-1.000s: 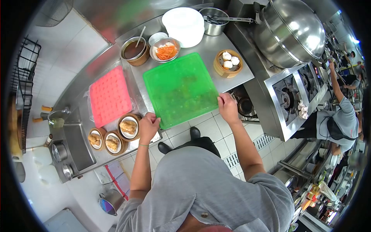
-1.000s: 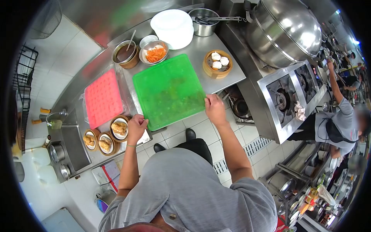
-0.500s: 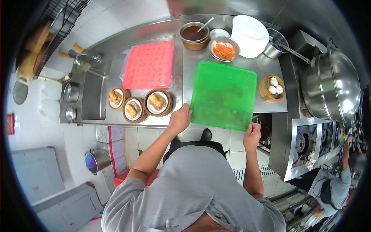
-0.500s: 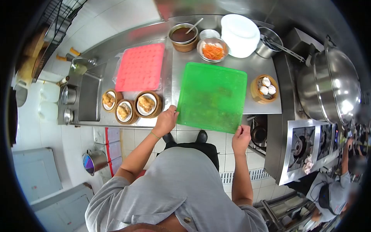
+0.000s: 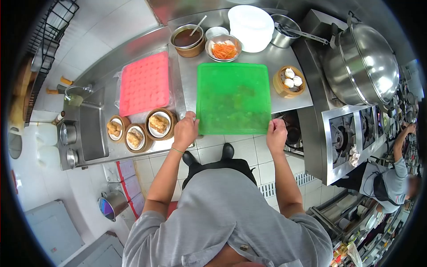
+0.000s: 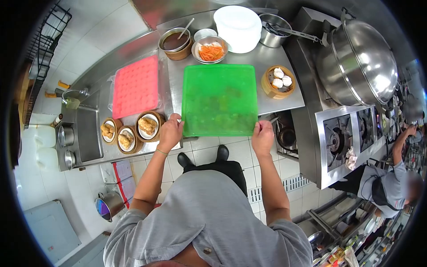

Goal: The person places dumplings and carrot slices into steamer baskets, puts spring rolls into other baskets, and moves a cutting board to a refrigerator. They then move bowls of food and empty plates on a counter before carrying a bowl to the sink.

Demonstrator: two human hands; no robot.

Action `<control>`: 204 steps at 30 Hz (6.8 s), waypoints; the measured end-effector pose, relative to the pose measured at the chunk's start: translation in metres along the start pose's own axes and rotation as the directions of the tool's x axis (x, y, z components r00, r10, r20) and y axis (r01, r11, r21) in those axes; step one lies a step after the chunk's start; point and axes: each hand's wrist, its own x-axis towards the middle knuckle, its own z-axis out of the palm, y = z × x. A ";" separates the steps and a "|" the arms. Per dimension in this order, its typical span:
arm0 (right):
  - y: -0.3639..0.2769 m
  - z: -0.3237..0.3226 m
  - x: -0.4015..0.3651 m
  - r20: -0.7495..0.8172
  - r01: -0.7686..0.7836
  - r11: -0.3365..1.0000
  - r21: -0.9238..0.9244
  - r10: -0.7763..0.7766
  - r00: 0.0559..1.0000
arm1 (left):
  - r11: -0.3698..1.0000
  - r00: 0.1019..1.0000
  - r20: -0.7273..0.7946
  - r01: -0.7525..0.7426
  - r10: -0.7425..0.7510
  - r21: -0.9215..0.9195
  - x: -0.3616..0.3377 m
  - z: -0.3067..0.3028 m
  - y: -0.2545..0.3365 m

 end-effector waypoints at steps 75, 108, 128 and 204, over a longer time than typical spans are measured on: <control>0.140 -0.822 -1.044 -0.479 -0.484 0.236 0.843 0.737 -0.477 | 0.964 -0.933 0.333 0.043 0.133 -0.263 -0.814 0.342 0.760; 0.466 -1.434 -1.680 -0.687 -0.811 0.336 0.479 0.719 -0.108 | 0.948 -0.876 0.375 0.239 0.304 -0.210 -1.612 0.489 1.097; 0.887 -1.783 -1.679 -0.409 -0.893 0.424 0.149 0.849 0.335 | 0.749 -0.475 0.638 0.611 0.606 -0.257 -1.833 0.603 1.335; 2.627 -2.950 -0.573 -0.274 -0.465 0.779 -0.421 0.380 0.883 | 0.558 -0.142 0.641 0.653 0.754 -0.512 -1.312 1.723 3.283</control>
